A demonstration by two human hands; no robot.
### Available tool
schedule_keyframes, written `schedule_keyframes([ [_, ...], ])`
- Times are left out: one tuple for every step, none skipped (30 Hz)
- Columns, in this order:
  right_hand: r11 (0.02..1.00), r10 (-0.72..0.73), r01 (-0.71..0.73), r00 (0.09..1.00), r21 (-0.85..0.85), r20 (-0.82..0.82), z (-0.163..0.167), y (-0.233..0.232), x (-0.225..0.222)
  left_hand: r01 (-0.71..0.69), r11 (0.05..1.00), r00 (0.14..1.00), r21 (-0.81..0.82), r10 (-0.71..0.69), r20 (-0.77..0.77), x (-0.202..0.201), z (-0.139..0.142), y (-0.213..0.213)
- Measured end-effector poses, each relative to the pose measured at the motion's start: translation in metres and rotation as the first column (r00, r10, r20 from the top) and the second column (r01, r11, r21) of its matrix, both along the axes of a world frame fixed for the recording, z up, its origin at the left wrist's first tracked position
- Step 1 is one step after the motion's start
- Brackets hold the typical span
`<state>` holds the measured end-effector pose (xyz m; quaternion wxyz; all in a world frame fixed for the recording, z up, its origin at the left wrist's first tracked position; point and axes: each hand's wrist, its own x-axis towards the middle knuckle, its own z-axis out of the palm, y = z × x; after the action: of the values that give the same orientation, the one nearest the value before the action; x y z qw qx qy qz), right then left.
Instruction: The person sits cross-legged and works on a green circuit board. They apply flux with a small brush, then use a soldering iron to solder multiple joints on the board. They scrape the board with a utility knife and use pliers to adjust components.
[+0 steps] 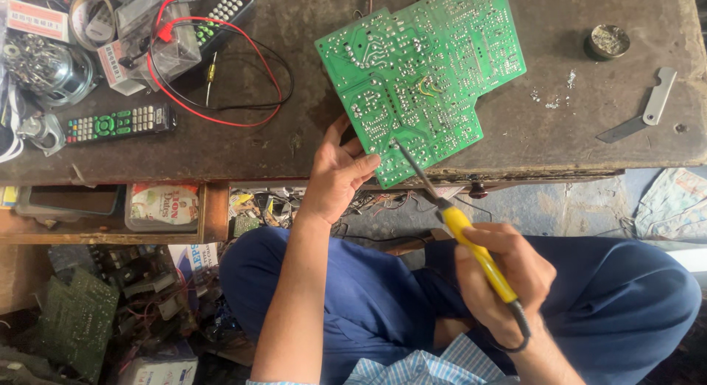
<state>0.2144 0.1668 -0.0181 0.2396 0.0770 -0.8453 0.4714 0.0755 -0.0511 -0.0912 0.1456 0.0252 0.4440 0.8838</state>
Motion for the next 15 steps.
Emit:
schedule_keyframes([
  [0.999, -0.017, 0.017, 1.000, -0.032, -0.007, -0.002, 0.002, 0.000, 0.000, 1.000, 1.000, 0.005, 0.000, 0.004, -0.001, -0.001, 0.000],
  [0.999, -0.004, 0.004, 1.000, -0.040, -0.004, -0.003, 0.003, 0.000, -0.001, 1.000, 1.000, 0.010, 0.001, 0.011, 0.001, -0.002, -0.001],
  [0.999, 0.007, -0.007, 1.000, -0.048, -0.002, -0.005, 0.005, 0.001, 0.000, 1.000, 1.000, 0.002, 0.000, -0.001, 0.002, -0.002, -0.001],
  [0.998, 0.016, -0.016, 1.000, -0.056, -0.003, -0.006, 0.006, 0.001, 0.003, 1.000, 1.000, -0.007, -0.003, -0.018, 0.001, -0.003, -0.001],
  [0.999, 0.020, -0.020, 1.000, -0.044, -0.005, -0.007, 0.006, 0.000, 0.008, 1.000, 0.999, -0.016, -0.008, -0.035, 0.000, -0.002, -0.001],
  [0.999, 0.023, -0.024, 1.000, -0.032, -0.006, -0.007, 0.006, 0.000, 0.005, 1.000, 1.000, -0.011, -0.006, -0.025, 0.000, -0.002, -0.001],
  [0.999, 0.027, -0.027, 1.000, -0.021, -0.007, -0.007, 0.005, 0.000, 0.003, 1.000, 1.000, -0.006, -0.003, -0.015, 0.000, -0.002, -0.001],
  [0.999, 0.030, -0.030, 1.000, -0.020, 0.000, -0.007, 0.005, 0.000, 0.000, 1.000, 1.000, -0.001, 0.000, -0.003, 0.001, -0.001, -0.001],
  [0.999, 0.034, -0.034, 0.999, -0.019, 0.007, -0.006, 0.003, -0.001, 0.002, 1.000, 1.000, 0.005, -0.002, -0.003, 0.001, -0.001, 0.000],
  [0.999, 0.038, -0.037, 0.999, -0.018, 0.012, -0.005, 0.002, -0.002, 0.005, 1.000, 1.000, 0.012, -0.005, -0.003, 0.001, 0.000, 0.000],
  [0.999, 0.038, -0.038, 0.999, 0.003, 0.015, -0.004, 0.001, -0.002, 0.009, 1.000, 1.000, 0.018, -0.009, -0.004, 0.001, 0.001, 0.000],
  [0.999, 0.038, -0.039, 0.999, 0.026, 0.018, -0.002, 0.001, -0.002, 0.007, 1.000, 1.000, 0.011, -0.007, -0.003, 0.001, 0.002, 0.000],
  [0.998, 0.038, -0.039, 0.999, 0.048, 0.022, 0.000, 0.000, -0.002, 0.005, 1.000, 1.000, 0.004, -0.005, -0.001, 0.002, 0.002, 0.000],
  [0.996, 0.038, -0.038, 0.999, 0.085, 0.005, 0.002, -0.001, -0.002, 0.004, 1.000, 1.000, -0.002, -0.004, -0.002, 0.001, 0.003, 0.000],
  [0.992, 0.038, -0.037, 0.999, 0.122, -0.010, 0.003, -0.002, -0.002, 0.004, 1.000, 1.000, -0.009, -0.004, -0.004, 0.001, 0.003, 0.000],
])
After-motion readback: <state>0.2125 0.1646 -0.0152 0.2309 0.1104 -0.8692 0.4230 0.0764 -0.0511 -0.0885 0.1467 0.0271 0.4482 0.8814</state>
